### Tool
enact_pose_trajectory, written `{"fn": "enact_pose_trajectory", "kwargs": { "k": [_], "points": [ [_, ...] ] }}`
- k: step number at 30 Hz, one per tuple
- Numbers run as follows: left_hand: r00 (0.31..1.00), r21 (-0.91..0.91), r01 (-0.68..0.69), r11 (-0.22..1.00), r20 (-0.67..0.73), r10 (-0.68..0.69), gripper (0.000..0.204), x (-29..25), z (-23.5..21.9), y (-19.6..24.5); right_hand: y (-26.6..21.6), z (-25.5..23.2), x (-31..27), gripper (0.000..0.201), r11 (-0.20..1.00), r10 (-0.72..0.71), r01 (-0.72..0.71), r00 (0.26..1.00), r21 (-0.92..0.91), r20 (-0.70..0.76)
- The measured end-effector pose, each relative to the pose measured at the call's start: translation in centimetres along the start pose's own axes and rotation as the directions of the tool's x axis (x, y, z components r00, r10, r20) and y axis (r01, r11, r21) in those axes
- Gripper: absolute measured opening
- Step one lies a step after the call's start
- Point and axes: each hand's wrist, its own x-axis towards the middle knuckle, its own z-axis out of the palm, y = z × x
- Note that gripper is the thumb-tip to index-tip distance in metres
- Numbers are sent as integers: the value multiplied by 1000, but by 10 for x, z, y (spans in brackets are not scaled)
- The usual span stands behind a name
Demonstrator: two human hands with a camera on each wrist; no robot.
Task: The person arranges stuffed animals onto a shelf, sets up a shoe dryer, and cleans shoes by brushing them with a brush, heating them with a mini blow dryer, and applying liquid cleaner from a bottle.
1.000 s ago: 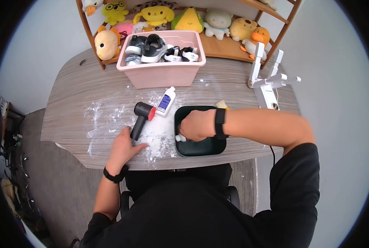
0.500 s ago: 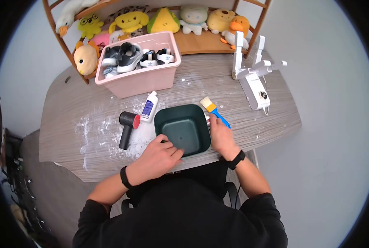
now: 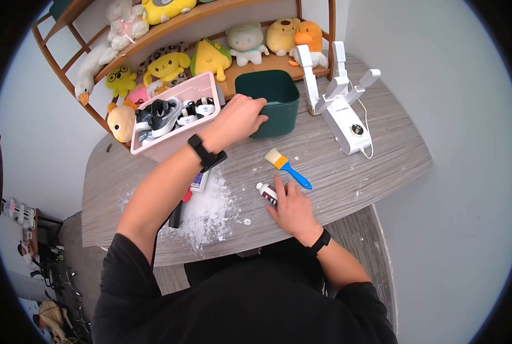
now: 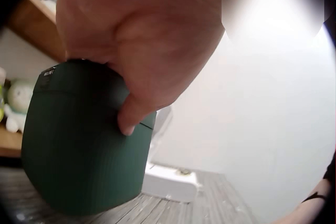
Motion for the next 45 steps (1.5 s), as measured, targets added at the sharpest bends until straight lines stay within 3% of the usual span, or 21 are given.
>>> {"fn": "enact_pose_trajectory", "kwargs": {
  "k": [3,7,13,15,17,18,20,22,25,29,35,38,39,41,43,45],
  "points": [
    [959,195,132,972,225,-175,11,22,42,-26,5,-4,-8,84,997,-30,33,999,68,-43],
    [944,322,208,924,180,-275,17,34,47,-43,17,-2,-15,71,979,-79,102,988,175,-135],
    [900,442,247,862,225,-374,19,42,46,-50,24,1,-15,65,970,-82,95,994,224,-66],
    [906,565,145,812,254,-339,19,36,36,-36,19,-4,-14,67,970,-78,89,995,228,-59],
    [996,631,86,771,-37,-81,24,14,42,-35,17,-7,-16,69,968,-65,74,997,238,-47],
    [997,534,44,844,-76,-4,37,-4,24,-16,17,-8,-16,71,965,-67,84,995,249,-77],
    [961,261,16,965,-270,58,42,-52,1,18,16,-9,-20,73,960,-60,86,993,265,-102],
    [977,147,174,974,-150,-152,41,-115,1,28,16,-12,-22,70,948,-37,73,992,309,-119],
    [940,56,310,949,-172,-296,39,-207,5,34,16,-10,-24,65,962,-59,71,997,265,-51],
    [865,-8,461,887,-217,-452,35,-278,5,43,8,-7,-15,59,960,-155,149,988,237,5],
    [779,-51,590,806,-228,-585,34,-306,5,19,-24,-6,9,73,988,-148,144,987,62,64],
    [636,111,772,626,-125,-762,44,-309,12,3,-38,0,12,77,990,-140,139,988,14,61],
    [637,107,771,628,-130,-760,44,-312,14,-1,-42,1,11,75,991,-134,134,990,-1,40],
    [615,210,770,602,5,-788,40,-318,19,-11,-49,5,8,71,993,-118,118,993,1,26],
    [598,175,779,602,84,-797,31,-327,31,-21,-45,6,2,66,998,-64,64,998,-25,-5],
    [604,74,792,606,54,-795,30,-336,29,-26,-39,8,-4,55,994,-110,111,993,23,-43]
  ]
}}
